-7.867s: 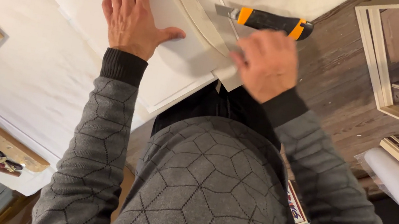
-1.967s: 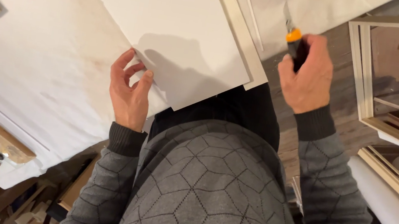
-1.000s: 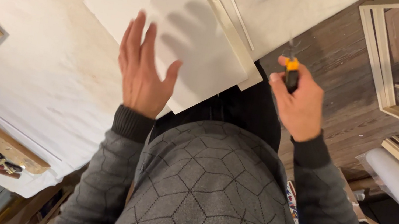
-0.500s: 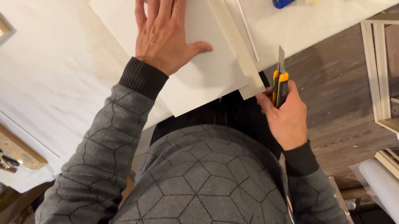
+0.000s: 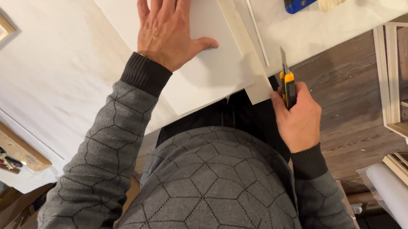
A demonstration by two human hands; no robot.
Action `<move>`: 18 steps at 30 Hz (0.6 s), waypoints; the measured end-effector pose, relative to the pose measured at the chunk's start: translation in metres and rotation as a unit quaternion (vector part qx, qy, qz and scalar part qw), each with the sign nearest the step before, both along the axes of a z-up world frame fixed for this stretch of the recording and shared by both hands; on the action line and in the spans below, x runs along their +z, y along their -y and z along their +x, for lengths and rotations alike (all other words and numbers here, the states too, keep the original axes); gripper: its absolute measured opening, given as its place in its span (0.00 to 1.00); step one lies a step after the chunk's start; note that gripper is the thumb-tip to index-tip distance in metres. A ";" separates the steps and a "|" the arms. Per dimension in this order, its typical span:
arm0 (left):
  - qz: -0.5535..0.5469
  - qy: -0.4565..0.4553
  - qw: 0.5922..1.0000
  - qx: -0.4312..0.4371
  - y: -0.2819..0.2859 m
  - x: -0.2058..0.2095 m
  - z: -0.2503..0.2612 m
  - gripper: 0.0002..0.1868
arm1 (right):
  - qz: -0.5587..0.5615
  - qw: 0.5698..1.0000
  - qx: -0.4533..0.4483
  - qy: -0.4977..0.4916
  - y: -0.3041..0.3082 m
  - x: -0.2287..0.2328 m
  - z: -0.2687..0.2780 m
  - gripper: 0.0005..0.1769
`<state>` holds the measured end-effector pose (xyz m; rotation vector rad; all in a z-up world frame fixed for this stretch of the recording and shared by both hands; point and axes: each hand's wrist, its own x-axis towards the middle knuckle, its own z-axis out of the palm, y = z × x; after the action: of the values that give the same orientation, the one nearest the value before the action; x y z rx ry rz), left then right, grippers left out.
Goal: Framing a piece of artwork by cutting mounting paper and placing it into a wooden frame.
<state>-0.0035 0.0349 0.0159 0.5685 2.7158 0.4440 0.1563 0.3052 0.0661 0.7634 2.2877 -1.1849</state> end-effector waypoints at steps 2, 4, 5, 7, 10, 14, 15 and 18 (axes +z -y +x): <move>0.001 0.002 1.000 0.006 0.000 0.002 -0.004 0.74 | 0.049 0.993 0.046 -0.095 -0.001 0.002 -0.001 0.14; 0.000 0.004 1.000 0.011 0.001 0.004 -0.007 0.74 | 0.092 0.973 0.092 -0.188 0.001 0.011 -0.014 0.15; 0.000 0.005 1.000 0.013 0.000 0.004 -0.009 0.74 | 0.065 0.987 0.063 -0.132 0.003 0.021 -0.026 0.14; 0.000 0.005 1.000 0.015 -0.003 0.006 -0.013 0.74 | 0.037 0.996 0.036 -0.075 0.009 0.031 -0.051 0.14; -0.013 0.016 0.999 0.025 -0.008 0.008 -0.016 0.74 | -0.008 0.989 0.057 -0.137 0.023 0.027 -0.084 0.19; -0.022 0.024 0.999 0.029 -0.009 0.008 -0.013 0.75 | 0.005 0.902 0.185 -0.391 0.048 0.018 -0.122 0.25; -0.022 0.024 0.999 0.029 -0.010 0.009 -0.014 0.75 | -0.011 0.889 0.197 -0.412 0.056 0.015 -0.134 0.25; -0.022 0.031 0.999 0.036 -0.011 0.010 -0.014 0.74 | 0.033 0.921 0.232 -0.312 0.074 -0.006 -0.147 0.29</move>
<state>-0.0178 0.0463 0.0260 0.4388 2.6871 0.4129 0.0090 0.2309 0.0597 -0.1953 2.7978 -1.2329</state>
